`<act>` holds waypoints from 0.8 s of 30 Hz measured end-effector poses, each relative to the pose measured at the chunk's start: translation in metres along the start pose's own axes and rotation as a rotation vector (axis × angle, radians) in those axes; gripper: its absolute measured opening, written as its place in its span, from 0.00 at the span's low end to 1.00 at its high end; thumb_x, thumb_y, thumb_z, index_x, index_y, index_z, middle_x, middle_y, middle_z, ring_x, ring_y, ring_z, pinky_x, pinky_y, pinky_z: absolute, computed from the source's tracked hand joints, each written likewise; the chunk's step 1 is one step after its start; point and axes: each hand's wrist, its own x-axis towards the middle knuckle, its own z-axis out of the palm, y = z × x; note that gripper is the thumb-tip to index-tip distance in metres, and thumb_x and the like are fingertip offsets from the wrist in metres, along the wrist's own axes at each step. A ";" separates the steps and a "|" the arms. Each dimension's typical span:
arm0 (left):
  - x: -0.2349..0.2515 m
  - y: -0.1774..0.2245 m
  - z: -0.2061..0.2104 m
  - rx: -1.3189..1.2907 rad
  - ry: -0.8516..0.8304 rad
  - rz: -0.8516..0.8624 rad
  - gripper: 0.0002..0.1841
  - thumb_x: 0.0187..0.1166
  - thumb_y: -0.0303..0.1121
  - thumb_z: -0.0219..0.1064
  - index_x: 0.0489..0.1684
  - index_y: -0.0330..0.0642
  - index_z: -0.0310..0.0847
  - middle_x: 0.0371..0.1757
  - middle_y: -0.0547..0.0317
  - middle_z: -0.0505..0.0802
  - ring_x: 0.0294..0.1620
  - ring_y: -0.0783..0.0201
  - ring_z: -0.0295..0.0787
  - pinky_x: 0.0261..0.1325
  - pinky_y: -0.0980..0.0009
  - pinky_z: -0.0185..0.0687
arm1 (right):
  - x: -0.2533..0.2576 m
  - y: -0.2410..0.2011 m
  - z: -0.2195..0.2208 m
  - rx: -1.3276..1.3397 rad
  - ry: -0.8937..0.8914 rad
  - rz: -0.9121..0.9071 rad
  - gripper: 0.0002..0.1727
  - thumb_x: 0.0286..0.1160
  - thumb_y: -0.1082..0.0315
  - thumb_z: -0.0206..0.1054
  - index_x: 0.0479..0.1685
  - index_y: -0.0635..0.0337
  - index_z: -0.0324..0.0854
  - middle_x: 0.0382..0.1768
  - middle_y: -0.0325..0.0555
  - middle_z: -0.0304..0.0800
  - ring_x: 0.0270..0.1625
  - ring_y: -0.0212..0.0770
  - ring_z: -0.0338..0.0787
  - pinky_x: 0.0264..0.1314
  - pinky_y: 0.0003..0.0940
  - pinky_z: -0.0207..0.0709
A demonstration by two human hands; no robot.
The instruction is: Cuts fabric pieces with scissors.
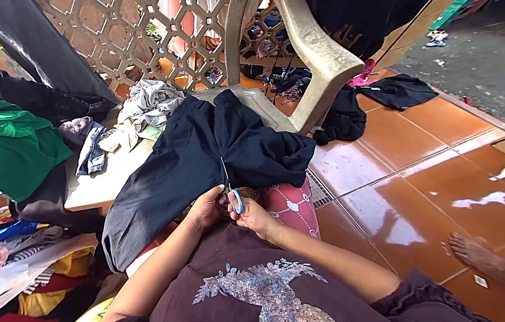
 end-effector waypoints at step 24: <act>-0.002 -0.012 -0.020 0.107 -0.086 0.136 0.26 0.83 0.29 0.42 0.17 0.56 0.84 0.14 0.75 0.84 0.17 0.82 0.77 0.28 0.84 0.77 | 0.007 0.002 0.005 -0.076 -0.018 0.033 0.20 0.92 0.54 0.55 0.35 0.60 0.77 0.22 0.31 0.69 0.17 0.23 0.62 0.19 0.20 0.54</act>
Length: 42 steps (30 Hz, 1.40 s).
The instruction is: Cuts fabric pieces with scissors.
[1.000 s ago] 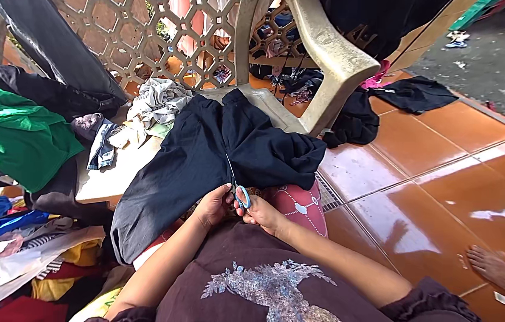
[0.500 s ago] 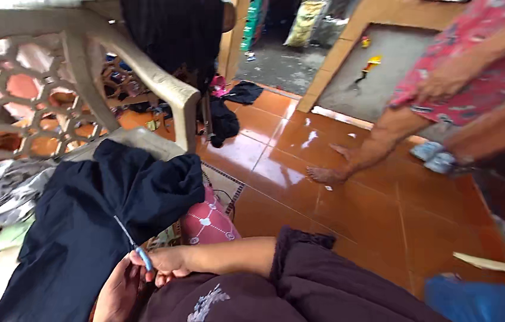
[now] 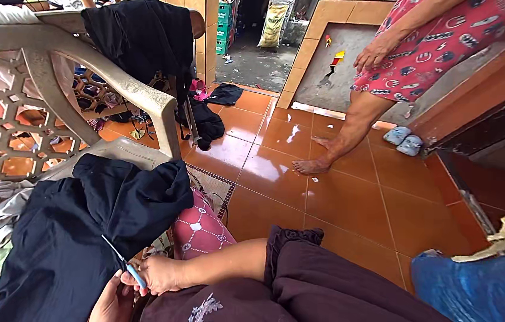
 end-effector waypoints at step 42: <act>0.040 0.027 0.020 -0.264 0.359 -0.062 0.10 0.80 0.16 0.46 0.42 0.41 0.70 0.33 0.58 0.82 0.32 0.67 0.79 0.43 0.72 0.81 | 0.002 -0.005 -0.026 0.072 -0.125 0.117 0.24 0.96 0.50 0.42 0.37 0.54 0.74 0.20 0.30 0.76 0.12 0.20 0.64 0.14 0.12 0.59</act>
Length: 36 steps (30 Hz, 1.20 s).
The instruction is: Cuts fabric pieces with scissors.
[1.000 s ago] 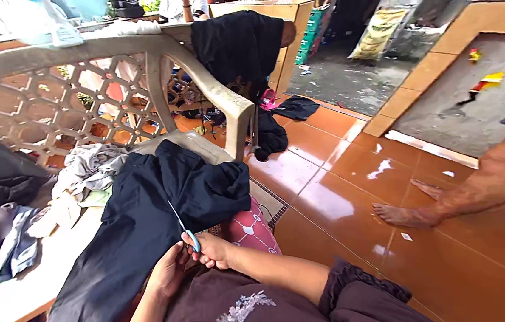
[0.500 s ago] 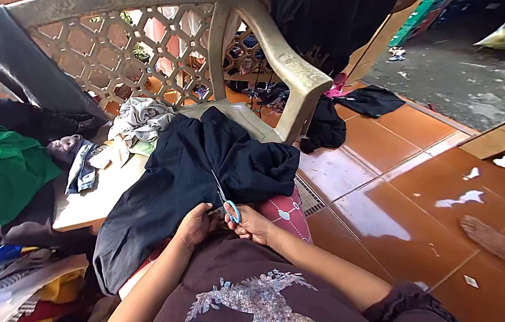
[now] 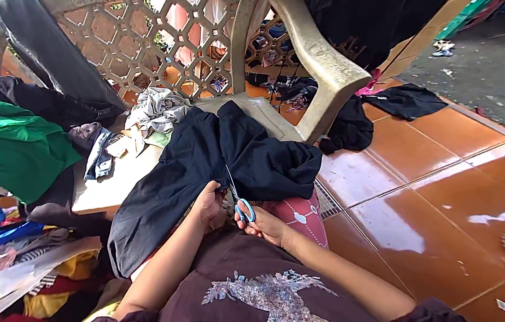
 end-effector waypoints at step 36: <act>-0.018 -0.007 -0.010 0.103 -0.160 0.070 0.13 0.80 0.15 0.45 0.40 0.39 0.74 0.32 0.60 0.86 0.36 0.69 0.85 0.50 0.73 0.84 | 0.010 -0.001 0.003 0.071 -0.122 -0.014 0.23 0.96 0.47 0.36 0.41 0.50 0.69 0.25 0.30 0.74 0.15 0.20 0.65 0.16 0.12 0.60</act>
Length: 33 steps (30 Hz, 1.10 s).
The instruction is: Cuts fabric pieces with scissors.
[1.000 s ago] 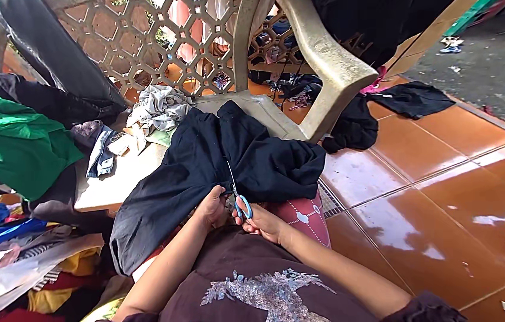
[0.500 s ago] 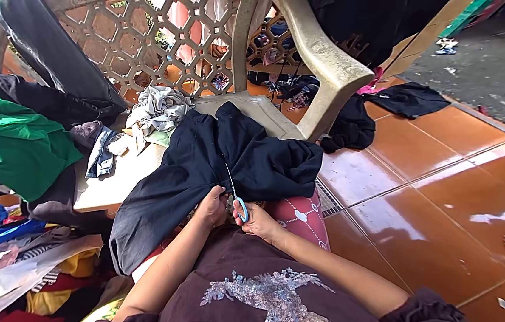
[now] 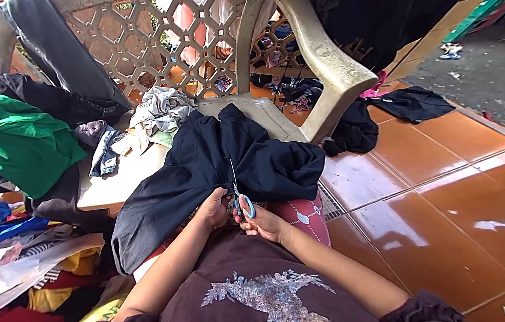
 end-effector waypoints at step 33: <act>-0.008 0.004 -0.004 0.039 -0.007 -0.114 0.14 0.78 0.14 0.44 0.37 0.40 0.74 0.28 0.61 0.86 0.29 0.70 0.84 0.42 0.75 0.84 | 0.013 -0.008 0.002 -0.065 0.250 -0.007 0.23 0.94 0.48 0.47 0.34 0.53 0.73 0.17 0.29 0.69 0.09 0.21 0.56 0.10 0.14 0.49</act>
